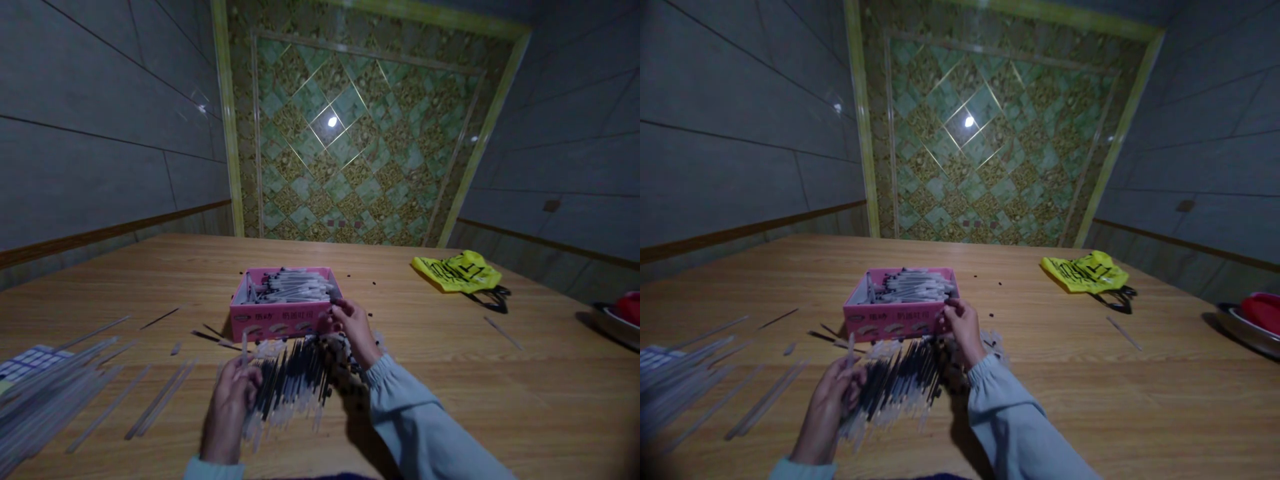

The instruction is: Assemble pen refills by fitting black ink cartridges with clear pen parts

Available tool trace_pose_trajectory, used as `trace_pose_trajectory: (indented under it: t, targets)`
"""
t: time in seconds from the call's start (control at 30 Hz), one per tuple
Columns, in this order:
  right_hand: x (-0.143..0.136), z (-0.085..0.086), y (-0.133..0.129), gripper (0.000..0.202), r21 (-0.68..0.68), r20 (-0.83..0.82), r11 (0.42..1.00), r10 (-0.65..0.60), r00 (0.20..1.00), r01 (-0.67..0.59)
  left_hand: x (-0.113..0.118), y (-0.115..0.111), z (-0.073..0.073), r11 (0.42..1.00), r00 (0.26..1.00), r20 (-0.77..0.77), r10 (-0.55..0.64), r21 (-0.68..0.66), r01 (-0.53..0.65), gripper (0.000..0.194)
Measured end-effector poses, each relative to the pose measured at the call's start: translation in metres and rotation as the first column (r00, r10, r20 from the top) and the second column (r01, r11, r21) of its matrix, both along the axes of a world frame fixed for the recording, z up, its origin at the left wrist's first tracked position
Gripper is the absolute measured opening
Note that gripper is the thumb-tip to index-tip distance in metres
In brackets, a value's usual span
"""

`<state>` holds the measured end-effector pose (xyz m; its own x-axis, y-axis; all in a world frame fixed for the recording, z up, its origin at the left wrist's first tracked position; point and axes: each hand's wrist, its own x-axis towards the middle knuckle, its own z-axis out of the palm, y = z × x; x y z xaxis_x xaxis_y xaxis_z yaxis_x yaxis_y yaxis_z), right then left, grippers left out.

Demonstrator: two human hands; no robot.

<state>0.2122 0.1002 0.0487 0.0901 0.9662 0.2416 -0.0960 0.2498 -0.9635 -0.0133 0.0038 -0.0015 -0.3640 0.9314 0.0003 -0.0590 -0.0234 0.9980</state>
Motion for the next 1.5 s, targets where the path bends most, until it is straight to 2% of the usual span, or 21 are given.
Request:
trace_pose_trajectory:
  t: [0.07, 0.1, 0.17, 0.2, 0.27, 0.33, 0.4, 0.47, 0.6, 0.83, 1.07, 1.23, 1.37, 1.5]
  targets:
    - [0.007, -0.014, -0.021, 0.022, 0.006, 0.117, 0.999, 0.038, 0.992, -0.039, 0.010, -0.001, 0.002, 0.989, 0.962, 0.233, -0.143, 0.011, 0.145, 0.041]
    - [0.009, -0.021, -0.030, 0.014, 0.007, 0.172, 0.998, 0.067, 0.983, -0.069, 0.015, -0.001, 0.004, 0.981, 0.936, 0.297, -0.188, 0.011, 0.193, 0.046]
    - [0.013, -0.033, -0.048, 0.009, 0.009, 0.300, 0.989, 0.136, 0.944, -0.145, 0.022, -0.003, 0.007, 0.975, 0.904, 0.373, -0.208, 0.000, 0.224, 0.055]
    - [0.015, -0.039, -0.055, 0.012, 0.016, 0.408, 0.978, 0.182, 0.895, -0.206, 0.024, -0.004, 0.009, 0.975, 0.901, 0.382, -0.205, -0.005, 0.224, 0.057]
    - [0.017, -0.046, -0.066, 0.019, 0.034, 0.677, 0.934, 0.240, 0.696, -0.355, 0.026, -0.006, 0.011, 0.974, 0.907, 0.368, -0.205, -0.014, 0.226, 0.057]
    - [0.017, -0.051, -0.073, 0.023, 0.024, 0.853, 0.876, 0.233, 0.466, -0.482, 0.025, -0.005, 0.011, 0.969, 0.908, 0.357, -0.219, -0.031, 0.246, 0.055]
    - [0.016, -0.052, -0.076, 0.024, 0.015, 0.914, 0.844, 0.206, 0.350, -0.536, 0.023, -0.004, 0.009, 0.965, 0.909, 0.352, -0.223, -0.051, 0.256, 0.052]
    - [0.014, -0.051, -0.078, 0.021, 0.025, 0.938, 0.835, 0.171, 0.301, -0.550, 0.021, -0.003, 0.007, 0.968, 0.912, 0.351, -0.212, -0.051, 0.245, 0.049]
    - [0.009, -0.046, -0.081, 0.015, 0.053, 0.966, 0.829, 0.098, 0.239, -0.556, 0.021, -0.002, 0.004, 0.971, 0.906, 0.367, -0.211, -0.025, 0.237, 0.048]
    - [0.007, -0.040, -0.089, 0.010, 0.054, 0.992, 0.795, 0.027, 0.125, -0.604, 0.021, -0.004, 0.010, 0.971, 0.897, 0.398, -0.191, -0.055, 0.231, 0.051]
    - [0.008, -0.044, -0.089, 0.014, 0.035, 0.982, 0.771, 0.093, 0.167, -0.635, 0.020, -0.006, 0.008, 0.968, 0.865, 0.456, -0.210, -0.030, 0.251, 0.050]
    - [0.006, -0.038, -0.091, 0.010, 0.051, 0.989, 0.755, 0.051, 0.136, -0.654, 0.018, -0.007, 0.013, 0.963, 0.850, 0.478, -0.223, -0.030, 0.269, 0.048]
    - [0.005, -0.037, -0.093, 0.013, 0.100, 0.986, 0.710, 0.025, 0.168, -0.697, 0.017, -0.005, 0.010, 0.967, 0.846, 0.494, -0.200, -0.042, 0.253, 0.044]
    - [0.006, -0.043, -0.091, 0.012, 0.145, 0.979, 0.689, 0.006, 0.206, -0.710, 0.015, -0.002, 0.004, 0.968, 0.841, 0.511, -0.180, -0.058, 0.243, 0.034]
